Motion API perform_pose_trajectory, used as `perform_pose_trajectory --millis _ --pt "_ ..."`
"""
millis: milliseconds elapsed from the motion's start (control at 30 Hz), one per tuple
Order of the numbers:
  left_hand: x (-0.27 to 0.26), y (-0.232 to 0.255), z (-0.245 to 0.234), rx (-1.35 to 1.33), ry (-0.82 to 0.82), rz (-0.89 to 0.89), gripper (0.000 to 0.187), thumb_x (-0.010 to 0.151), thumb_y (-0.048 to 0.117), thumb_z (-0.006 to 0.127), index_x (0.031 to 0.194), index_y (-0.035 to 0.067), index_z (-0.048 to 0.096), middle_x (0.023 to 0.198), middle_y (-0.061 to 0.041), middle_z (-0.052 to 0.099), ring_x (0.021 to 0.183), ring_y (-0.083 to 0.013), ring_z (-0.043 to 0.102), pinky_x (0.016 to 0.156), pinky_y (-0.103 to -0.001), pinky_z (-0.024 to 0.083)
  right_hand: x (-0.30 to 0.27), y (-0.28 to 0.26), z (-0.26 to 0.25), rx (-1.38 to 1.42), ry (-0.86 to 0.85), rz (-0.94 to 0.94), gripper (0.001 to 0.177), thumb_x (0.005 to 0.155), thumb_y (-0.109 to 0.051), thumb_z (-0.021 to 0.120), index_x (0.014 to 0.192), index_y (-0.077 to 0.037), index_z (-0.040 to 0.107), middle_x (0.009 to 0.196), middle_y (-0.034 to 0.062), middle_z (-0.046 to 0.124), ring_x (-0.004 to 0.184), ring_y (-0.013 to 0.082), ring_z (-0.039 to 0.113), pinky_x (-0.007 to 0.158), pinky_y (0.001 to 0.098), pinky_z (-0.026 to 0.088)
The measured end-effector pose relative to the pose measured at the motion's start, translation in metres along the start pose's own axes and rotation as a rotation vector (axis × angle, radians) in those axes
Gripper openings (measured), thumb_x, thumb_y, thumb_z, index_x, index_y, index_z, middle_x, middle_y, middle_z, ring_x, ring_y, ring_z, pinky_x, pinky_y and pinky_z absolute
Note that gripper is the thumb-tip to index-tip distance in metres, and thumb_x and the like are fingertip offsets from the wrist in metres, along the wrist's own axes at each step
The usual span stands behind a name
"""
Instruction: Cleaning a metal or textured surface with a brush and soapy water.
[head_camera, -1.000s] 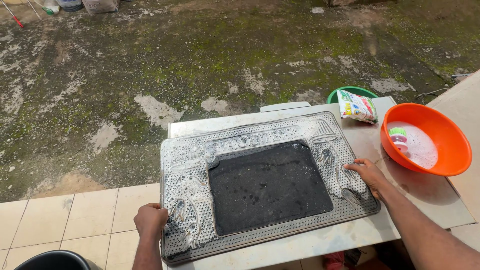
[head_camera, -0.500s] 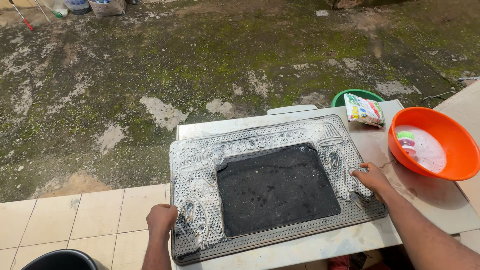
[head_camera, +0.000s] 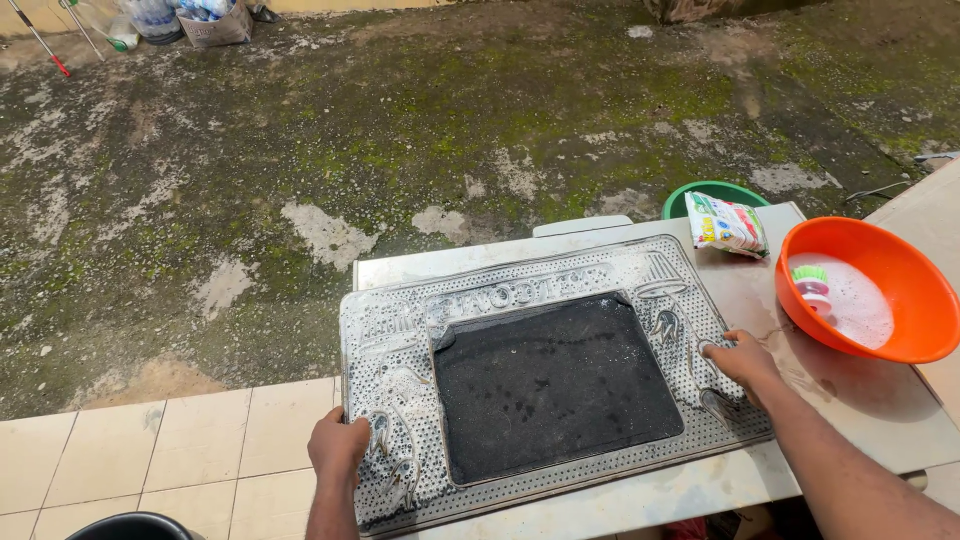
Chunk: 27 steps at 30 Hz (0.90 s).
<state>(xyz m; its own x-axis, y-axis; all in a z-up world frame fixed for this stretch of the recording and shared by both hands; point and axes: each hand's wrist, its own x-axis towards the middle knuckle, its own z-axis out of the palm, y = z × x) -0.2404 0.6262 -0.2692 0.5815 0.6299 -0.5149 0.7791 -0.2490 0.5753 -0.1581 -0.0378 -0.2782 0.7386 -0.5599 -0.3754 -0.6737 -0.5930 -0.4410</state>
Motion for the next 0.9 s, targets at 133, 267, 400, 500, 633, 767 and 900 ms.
perform_pose_trajectory --millis 133,267,400,500,633,767,900 --pt "0.001 0.010 -0.009 0.110 -0.003 0.006 0.052 0.081 0.023 0.079 0.132 0.013 0.074 0.111 -0.013 0.080 0.104 -0.0273 0.074 0.092 -0.040 0.056 0.005 -0.006 -0.002 0.098 -0.017 0.088 0.073 0.078 -0.030 0.082 0.143 -0.007 0.058 0.128 0.0240 0.068 0.113 0.0335 0.065 0.094 0.0467 0.053" --pt "0.012 0.015 -0.009 0.132 -0.036 -0.012 0.059 0.080 0.025 0.082 0.137 0.017 0.070 0.114 -0.012 0.079 0.107 -0.0270 0.074 0.095 -0.039 0.056 0.003 -0.012 -0.007 0.429 -0.090 0.130 0.061 0.077 -0.022 0.079 0.132 -0.006 0.057 0.114 0.0202 0.067 0.093 0.0291 0.068 0.075 0.0451 0.055" --pt "0.020 0.029 -0.006 0.084 -0.078 -0.023 0.068 0.082 0.018 0.080 0.147 0.015 0.060 0.126 -0.016 0.073 0.112 -0.0281 0.072 0.099 -0.043 0.056 0.011 -0.010 -0.006 0.603 -0.149 0.124 0.058 0.076 -0.022 0.079 0.126 -0.001 0.057 0.113 0.0216 0.065 0.091 0.0269 0.068 0.075 0.0446 0.058" --pt "-0.011 0.061 -0.023 0.064 -0.144 -0.071 0.066 0.086 0.020 0.078 0.149 0.014 0.059 0.129 -0.018 0.073 0.114 -0.0299 0.071 0.099 -0.045 0.058 0.003 -0.030 -0.012 0.658 -0.192 0.215 0.063 0.077 -0.026 0.078 0.129 -0.001 0.052 0.115 0.0231 0.064 0.090 0.0318 0.068 0.075 0.0508 0.059" --pt "0.024 0.041 -0.003 0.114 -0.097 -0.028 0.069 0.083 0.021 0.083 0.148 0.013 0.059 0.130 -0.016 0.071 0.116 -0.0269 0.068 0.102 -0.042 0.053 0.032 -0.024 -0.012 0.513 -0.200 0.115 0.066 0.079 -0.034 0.080 0.131 -0.002 0.056 0.120 0.0222 0.064 0.102 0.0269 0.067 0.080 0.0449 0.057" --pt "0.014 0.037 -0.008 0.053 -0.121 -0.064 0.069 0.082 0.021 0.082 0.147 0.013 0.060 0.126 -0.018 0.075 0.112 -0.0282 0.073 0.098 -0.042 0.057 0.012 -0.032 -0.013 0.499 -0.228 0.163 0.074 0.075 -0.035 0.079 0.137 -0.008 0.050 0.124 0.0237 0.063 0.110 0.0329 0.065 0.084 0.0500 0.056" --pt "0.027 0.030 -0.005 0.099 -0.099 -0.019 0.071 0.082 0.024 0.084 0.148 0.013 0.059 0.128 -0.018 0.072 0.113 -0.0283 0.070 0.099 -0.040 0.053 0.002 -0.054 -0.022 0.450 -0.220 0.180 0.082 0.073 -0.035 0.080 0.143 -0.013 0.044 0.130 0.0211 0.059 0.114 0.0327 0.064 0.085 0.0548 0.057"
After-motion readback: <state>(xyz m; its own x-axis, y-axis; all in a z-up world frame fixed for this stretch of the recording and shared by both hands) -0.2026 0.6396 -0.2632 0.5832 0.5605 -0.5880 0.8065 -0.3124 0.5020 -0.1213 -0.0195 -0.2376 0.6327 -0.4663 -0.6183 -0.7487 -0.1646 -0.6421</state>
